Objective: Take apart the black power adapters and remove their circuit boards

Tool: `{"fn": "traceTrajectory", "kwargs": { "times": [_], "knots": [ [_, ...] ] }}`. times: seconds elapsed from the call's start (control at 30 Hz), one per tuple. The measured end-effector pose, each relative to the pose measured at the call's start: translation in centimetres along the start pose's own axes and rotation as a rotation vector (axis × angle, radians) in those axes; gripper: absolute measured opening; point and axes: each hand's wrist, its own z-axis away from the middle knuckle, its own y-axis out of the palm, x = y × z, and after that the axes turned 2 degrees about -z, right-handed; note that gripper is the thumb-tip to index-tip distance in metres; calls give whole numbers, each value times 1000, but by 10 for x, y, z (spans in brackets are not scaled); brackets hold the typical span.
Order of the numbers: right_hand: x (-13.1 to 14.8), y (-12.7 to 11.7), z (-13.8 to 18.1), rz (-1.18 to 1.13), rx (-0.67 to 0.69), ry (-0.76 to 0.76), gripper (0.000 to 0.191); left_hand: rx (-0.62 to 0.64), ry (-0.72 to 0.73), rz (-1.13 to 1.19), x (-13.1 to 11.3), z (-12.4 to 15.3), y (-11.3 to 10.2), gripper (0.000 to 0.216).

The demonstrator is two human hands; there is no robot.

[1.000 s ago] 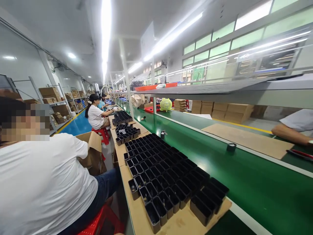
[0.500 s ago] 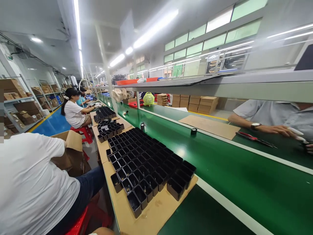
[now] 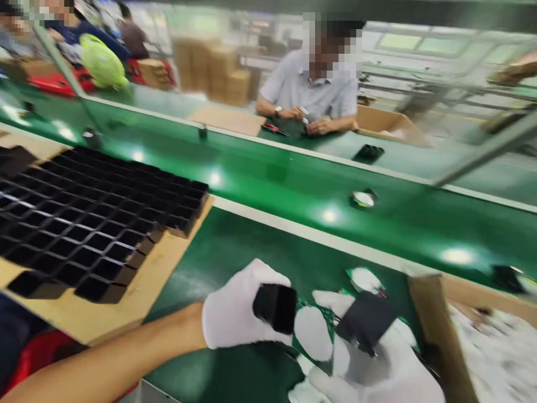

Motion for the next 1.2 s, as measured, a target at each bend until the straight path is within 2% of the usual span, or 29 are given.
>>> {"fn": "traceTrajectory", "kwargs": {
  "times": [0.07, 0.27, 0.43, 0.53, 0.73, 0.9, 1.03, 1.2],
  "knots": [
    [4, -3, 5, 31, 8, 30, 55, -38, 58, -35, -1, 10, -4, 70],
    [7, -2, 4, -1, 58, 16, 51, 13, 163, -45, 5, 19, -6, 86],
    [9, 8, -1, -172, 127, 87, 50, 120, 114, 12, 18, 18, -3, 86],
    [11, 13, -3, -258, 147, 129, 49, 118, 137, 8, 23, 19, -2, 92],
    [5, 12, 4, -265, 131, 240, 67, 148, 166, -15, 20, 16, -5, 81],
    [-1, 14, 9, -314, 165, 344, 63, 16, 358, 16, 19, 13, -5, 91],
    [-3, 17, 10, -382, 173, 431, 55, -4, 371, -33, 18, 13, -4, 96],
    [0, 19, 6, -394, 158, 395, 41, -40, 370, -41, 17, 13, -3, 90]
  ]
}}
